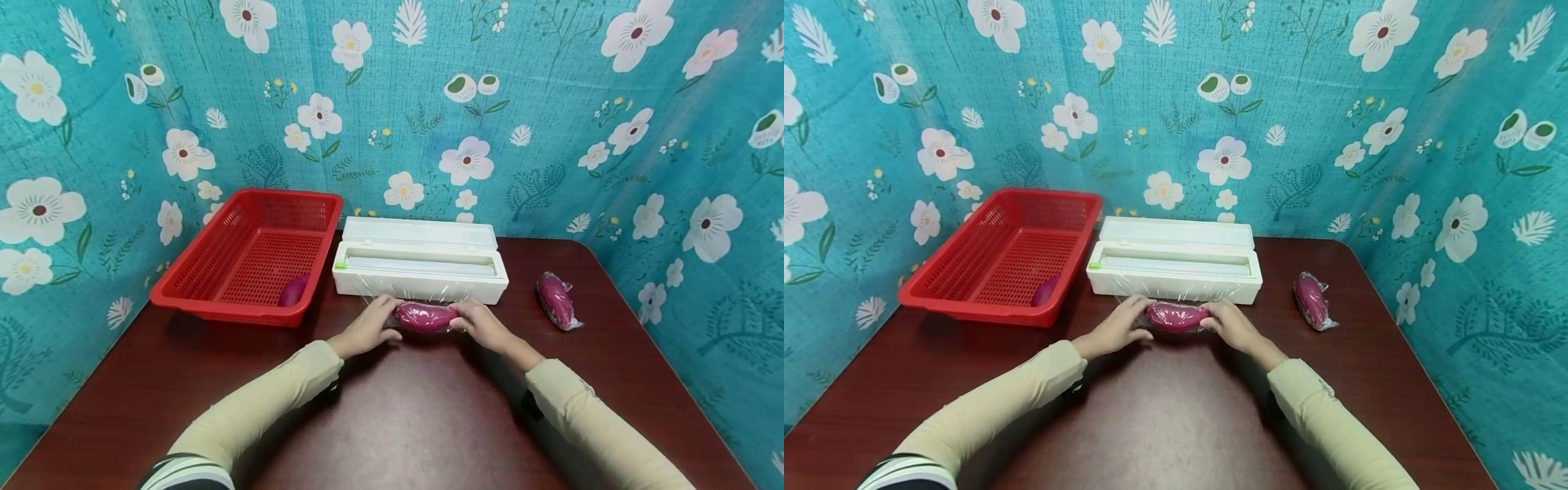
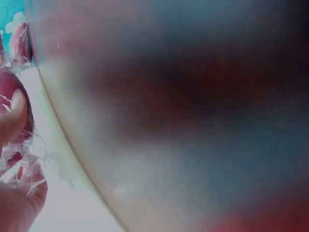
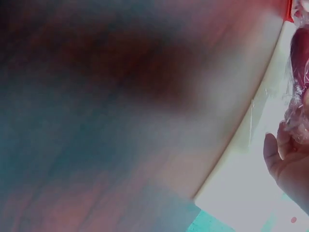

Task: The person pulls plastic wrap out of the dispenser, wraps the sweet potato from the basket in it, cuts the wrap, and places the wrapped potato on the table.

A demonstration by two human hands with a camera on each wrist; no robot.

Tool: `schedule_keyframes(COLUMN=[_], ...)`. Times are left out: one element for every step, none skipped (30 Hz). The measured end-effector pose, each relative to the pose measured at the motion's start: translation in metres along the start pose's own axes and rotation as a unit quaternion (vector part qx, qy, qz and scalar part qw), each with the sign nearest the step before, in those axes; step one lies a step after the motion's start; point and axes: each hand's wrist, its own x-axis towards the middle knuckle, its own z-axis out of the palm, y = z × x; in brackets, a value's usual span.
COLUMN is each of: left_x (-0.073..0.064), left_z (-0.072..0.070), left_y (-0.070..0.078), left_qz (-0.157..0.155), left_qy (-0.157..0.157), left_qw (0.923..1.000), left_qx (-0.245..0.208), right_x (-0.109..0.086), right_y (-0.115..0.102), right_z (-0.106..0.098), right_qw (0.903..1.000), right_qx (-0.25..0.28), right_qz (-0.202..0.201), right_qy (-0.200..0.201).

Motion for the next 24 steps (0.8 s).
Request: schedule_keyframes(left_x=[0.001, 0.002, 0.003, 0.005, 0.005, 0.006, 0.007, 0.007, 0.008, 0.008, 0.009, 0.01, 0.011, 0.012, 0.013, 0.014, 0.014, 0.015, 0.015, 0.016, 0.017, 0.017, 0.018, 0.019], left_z=[-0.001, -0.001, -0.002, -0.003, -0.003, -0.004, -0.004, -0.005, -0.005, -0.006, -0.007, -0.007, -0.008, -0.008, -0.009, -0.009, -0.009, -0.01, -0.01, -0.01, -0.01, -0.01, -0.01, -0.01], left_y=[-0.001, -0.002, -0.002, -0.004, -0.004, -0.005, -0.006, -0.006, -0.007, -0.007, -0.007, -0.007, -0.007, -0.007, -0.007, -0.007, -0.007, -0.007, -0.007, -0.007, -0.008, -0.008, -0.009, -0.009], left_qz=[0.007, 0.01, 0.013, 0.014, 0.014, 0.016, 0.017, 0.018, 0.02, 0.023, 0.023, 0.022, 0.02, 0.016, 0.011, 0.006, 0.001, -0.003, -0.004, -0.004, -0.003, -0.002, -0.003, -0.003], left_qy=[0.01, 0.02, 0.027, 0.032, 0.033, 0.033, 0.032, 0.03, 0.03, 0.031, 0.033, 0.036, 0.039, 0.041, 0.042, 0.041, 0.039, 0.036, 0.033, 0.031, 0.029, 0.028, 0.03, 0.032], left_qw=[0.9999, 0.9996, 0.9993, 0.999, 0.999, 0.999, 0.9989, 0.999, 0.9988, 0.9987, 0.9987, 0.9986, 0.9987, 0.9988, 0.9989, 0.9991, 0.9992, 0.9994, 0.9994, 0.9995, 0.9996, 0.9996, 0.9994, 0.9993], left_qx=[0.01, 0.018, 0.023, 0.027, 0.027, 0.027, 0.028, 0.029, 0.032, 0.033, 0.032, 0.03, 0.026, 0.021, 0.015, 0.008, 0.003, 0.0, 0.0, -0.001, 0.004, 0.008, 0.015, 0.019], right_x=[0.001, 0.003, 0.004, 0.005, 0.006, 0.007, 0.008, 0.008, 0.009, 0.009, 0.009, 0.009, 0.009, 0.009, 0.009, 0.009, 0.009, 0.009, 0.01, 0.01, 0.011, 0.012, 0.014, 0.015], right_y=[0.0, 0.0, 0.0, 0.0, 0.0, -0.001, -0.001, -0.002, -0.003, -0.004, -0.005, -0.005, -0.006, -0.006, -0.006, -0.005, -0.004, -0.003, -0.003, -0.001, 0.0, 0.001, 0.002, 0.003], right_z=[-0.001, -0.002, -0.003, -0.003, -0.003, -0.004, -0.004, -0.004, -0.004, -0.004, -0.004, -0.004, -0.004, -0.004, -0.004, -0.003, -0.003, -0.002, -0.002, -0.002, -0.001, -0.001, -0.001, -0.001], right_qw=[1.0, 0.9999, 0.9998, 0.9996, 0.9992, 0.9984, 0.9973, 0.9958, 0.9946, 0.9935, 0.9921, 0.9906, 0.989, 0.9881, 0.9876, 0.9868, 0.9866, 0.9873, 0.9889, 0.991, 0.9928, 0.9943, 0.9957, 0.9966], right_qx=[0.002, 0.006, 0.011, 0.019, 0.028, 0.039, 0.053, 0.065, 0.072, 0.08, 0.088, 0.098, 0.11, 0.118, 0.123, 0.13, 0.135, 0.134, 0.126, 0.115, 0.101, 0.09, 0.077, 0.066], right_qz=[0.0, 0.001, 0.006, 0.014, 0.022, 0.033, 0.046, 0.059, 0.07, 0.079, 0.088, 0.094, 0.097, 0.098, 0.096, 0.094, 0.09, 0.084, 0.077, 0.07, 0.063, 0.055, 0.045, 0.038], right_qy=[-0.006, -0.01, -0.014, -0.017, -0.02, -0.023, -0.024, -0.025, -0.023, -0.02, -0.018, -0.017, -0.018, -0.019, -0.019, -0.019, -0.018, -0.016, -0.01, -0.002, 0.008, 0.017, 0.025, 0.03])
